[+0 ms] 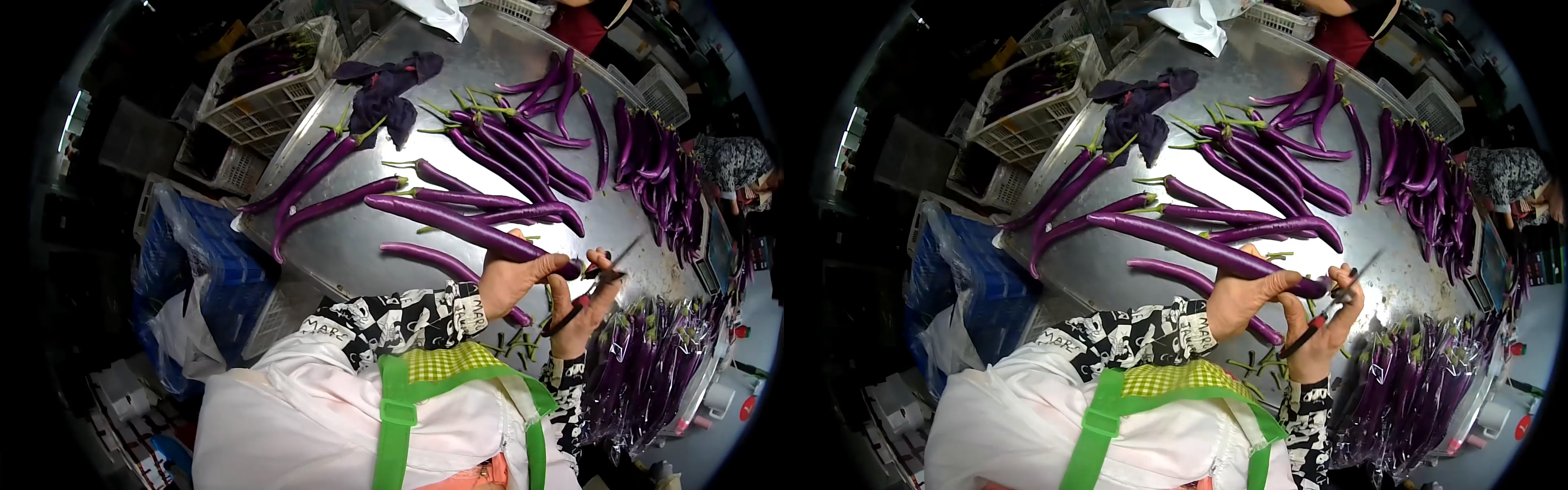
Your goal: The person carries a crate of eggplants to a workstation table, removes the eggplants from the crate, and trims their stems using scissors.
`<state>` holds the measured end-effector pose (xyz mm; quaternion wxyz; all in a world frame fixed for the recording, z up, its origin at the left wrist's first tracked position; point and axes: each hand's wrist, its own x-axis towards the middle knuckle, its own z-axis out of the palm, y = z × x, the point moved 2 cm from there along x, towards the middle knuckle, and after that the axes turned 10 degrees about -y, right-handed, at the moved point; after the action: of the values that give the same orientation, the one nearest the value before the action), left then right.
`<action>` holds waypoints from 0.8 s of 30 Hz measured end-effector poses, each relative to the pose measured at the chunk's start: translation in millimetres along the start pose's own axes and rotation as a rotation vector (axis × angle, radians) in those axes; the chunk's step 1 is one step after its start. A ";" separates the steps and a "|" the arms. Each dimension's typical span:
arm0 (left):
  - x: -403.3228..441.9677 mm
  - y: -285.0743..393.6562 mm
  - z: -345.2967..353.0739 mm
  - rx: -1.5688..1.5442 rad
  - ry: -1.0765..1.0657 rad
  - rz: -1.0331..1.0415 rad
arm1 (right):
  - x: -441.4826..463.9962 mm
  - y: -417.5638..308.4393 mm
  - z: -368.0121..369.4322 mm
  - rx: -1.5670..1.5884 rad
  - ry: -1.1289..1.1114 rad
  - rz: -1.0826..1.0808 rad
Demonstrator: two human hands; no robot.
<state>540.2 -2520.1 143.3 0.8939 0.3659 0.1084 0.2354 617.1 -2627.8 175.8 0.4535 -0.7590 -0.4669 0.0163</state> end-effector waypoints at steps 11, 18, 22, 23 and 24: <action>-41.7 19.4 -26.7 0.054 0.032 -0.299 | -45.9 12.8 -20.3 -0.004 -0.378 -0.032; -57.4 64.0 -79.5 0.121 0.102 -0.167 | -79.8 -0.7 -53.1 0.018 -0.336 0.020; -64.6 65.8 -85.2 0.193 0.045 -0.207 | -88.0 0.3 -54.9 -0.002 -0.385 0.067; -65.1 65.4 -85.1 0.154 0.045 -0.197 | -89.0 0.3 -53.8 0.000 -0.387 0.069; -65.6 65.4 -85.1 0.116 0.045 -0.185 | -89.7 0.5 -52.3 0.016 -0.368 0.101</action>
<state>429.9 -2460.9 130.6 0.8863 0.4002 0.1751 0.1535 590.4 -2728.0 170.5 0.3651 -0.7621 -0.5030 0.1815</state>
